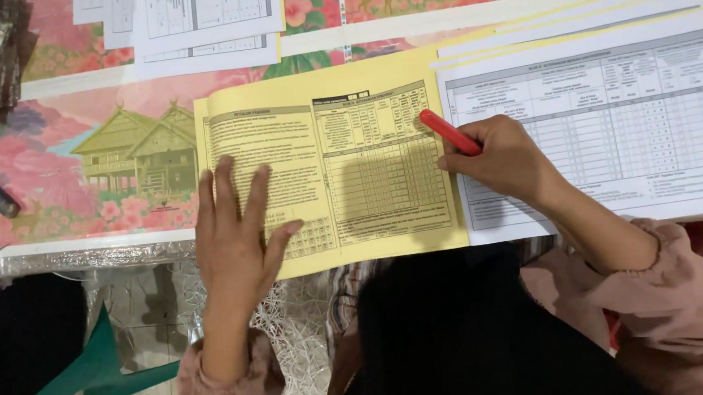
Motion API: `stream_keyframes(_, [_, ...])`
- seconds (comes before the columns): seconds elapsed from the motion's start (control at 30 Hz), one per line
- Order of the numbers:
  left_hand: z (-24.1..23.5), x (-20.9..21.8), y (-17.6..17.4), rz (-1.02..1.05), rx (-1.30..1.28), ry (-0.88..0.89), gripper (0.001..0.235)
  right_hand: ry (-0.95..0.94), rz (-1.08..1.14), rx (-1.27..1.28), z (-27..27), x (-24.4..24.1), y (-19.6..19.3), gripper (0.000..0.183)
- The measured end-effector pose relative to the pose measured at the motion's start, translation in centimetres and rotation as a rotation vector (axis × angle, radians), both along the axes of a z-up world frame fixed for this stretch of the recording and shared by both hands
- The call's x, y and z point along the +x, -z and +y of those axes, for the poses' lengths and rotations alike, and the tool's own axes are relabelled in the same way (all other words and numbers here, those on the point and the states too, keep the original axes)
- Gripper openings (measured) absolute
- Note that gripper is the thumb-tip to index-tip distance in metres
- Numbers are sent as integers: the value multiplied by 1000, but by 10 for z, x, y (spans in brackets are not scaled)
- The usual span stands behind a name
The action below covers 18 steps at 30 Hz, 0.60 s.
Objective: Checking and marking printed forms with a red marker at a workstation.
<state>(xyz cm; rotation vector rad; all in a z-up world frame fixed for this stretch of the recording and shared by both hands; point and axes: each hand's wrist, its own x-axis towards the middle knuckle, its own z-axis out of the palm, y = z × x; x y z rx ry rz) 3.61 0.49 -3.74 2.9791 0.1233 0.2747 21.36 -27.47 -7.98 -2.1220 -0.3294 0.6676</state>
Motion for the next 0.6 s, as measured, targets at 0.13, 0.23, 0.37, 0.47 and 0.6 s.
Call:
stream_keyframes(0.13, [-1, 14, 15, -2, -1, -6, 73, 22, -72, -53, -5, -1, 1, 10])
stream_keyframes(0.23, [6, 13, 36, 124, 35, -61, 75, -7, -104, -47, -5, -2, -3, 11])
stream_keyframes(0.37, [8, 13, 36, 149, 14, -61, 76, -27, -82, -10, -1, -6, -12, 10])
stream_keyframes(0.47, [8, 12, 35, 157, 8, -58, 77, -42, -103, 8, -1, -7, -15, 11])
stream_keyframes(0.6, [7, 13, 34, 189, -9, -65, 80, -54, -151, -15, -6, -4, -4, 10])
